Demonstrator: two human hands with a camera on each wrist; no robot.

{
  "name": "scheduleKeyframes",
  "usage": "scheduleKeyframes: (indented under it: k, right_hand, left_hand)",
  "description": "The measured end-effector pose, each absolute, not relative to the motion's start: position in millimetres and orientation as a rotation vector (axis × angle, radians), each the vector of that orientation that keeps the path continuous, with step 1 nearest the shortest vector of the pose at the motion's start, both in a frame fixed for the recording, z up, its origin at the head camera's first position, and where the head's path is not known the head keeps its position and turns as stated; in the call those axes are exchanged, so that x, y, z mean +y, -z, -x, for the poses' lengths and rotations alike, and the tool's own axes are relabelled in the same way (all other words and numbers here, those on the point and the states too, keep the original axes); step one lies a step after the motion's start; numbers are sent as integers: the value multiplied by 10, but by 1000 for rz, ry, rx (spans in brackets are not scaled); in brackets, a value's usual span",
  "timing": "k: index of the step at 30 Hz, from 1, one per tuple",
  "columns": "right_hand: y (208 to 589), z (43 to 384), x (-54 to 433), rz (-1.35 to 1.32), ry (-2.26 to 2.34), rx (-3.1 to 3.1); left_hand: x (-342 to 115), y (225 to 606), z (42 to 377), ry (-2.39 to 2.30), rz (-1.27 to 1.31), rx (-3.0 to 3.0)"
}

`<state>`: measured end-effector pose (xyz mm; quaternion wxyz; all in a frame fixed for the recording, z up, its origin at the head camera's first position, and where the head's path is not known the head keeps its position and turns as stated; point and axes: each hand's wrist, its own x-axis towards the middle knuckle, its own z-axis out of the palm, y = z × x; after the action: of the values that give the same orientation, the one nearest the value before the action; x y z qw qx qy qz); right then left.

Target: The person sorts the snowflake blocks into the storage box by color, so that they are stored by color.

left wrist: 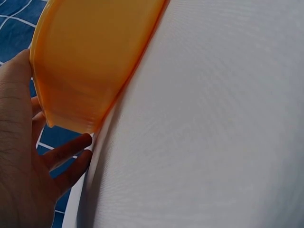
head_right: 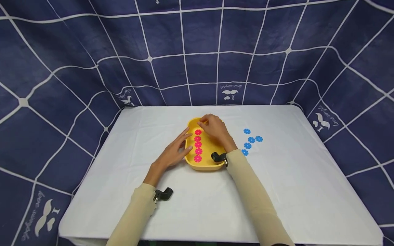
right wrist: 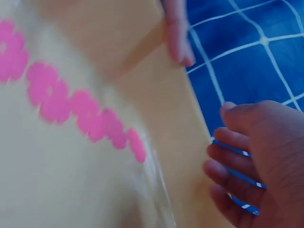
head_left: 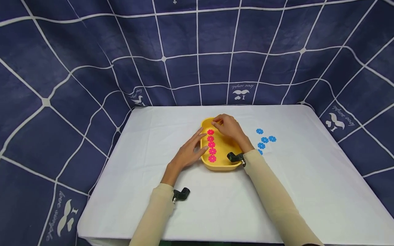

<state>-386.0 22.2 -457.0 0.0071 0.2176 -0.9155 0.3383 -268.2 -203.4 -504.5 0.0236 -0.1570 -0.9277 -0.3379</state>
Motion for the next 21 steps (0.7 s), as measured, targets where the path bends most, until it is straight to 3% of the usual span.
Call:
scheduleKeyframes:
  k: [21]
  right_hand:
    - [4233, 3568, 406, -625, -1226, -2624]
  left_hand:
    - [-1988, 5053, 2691, 1085, 467, -2882]
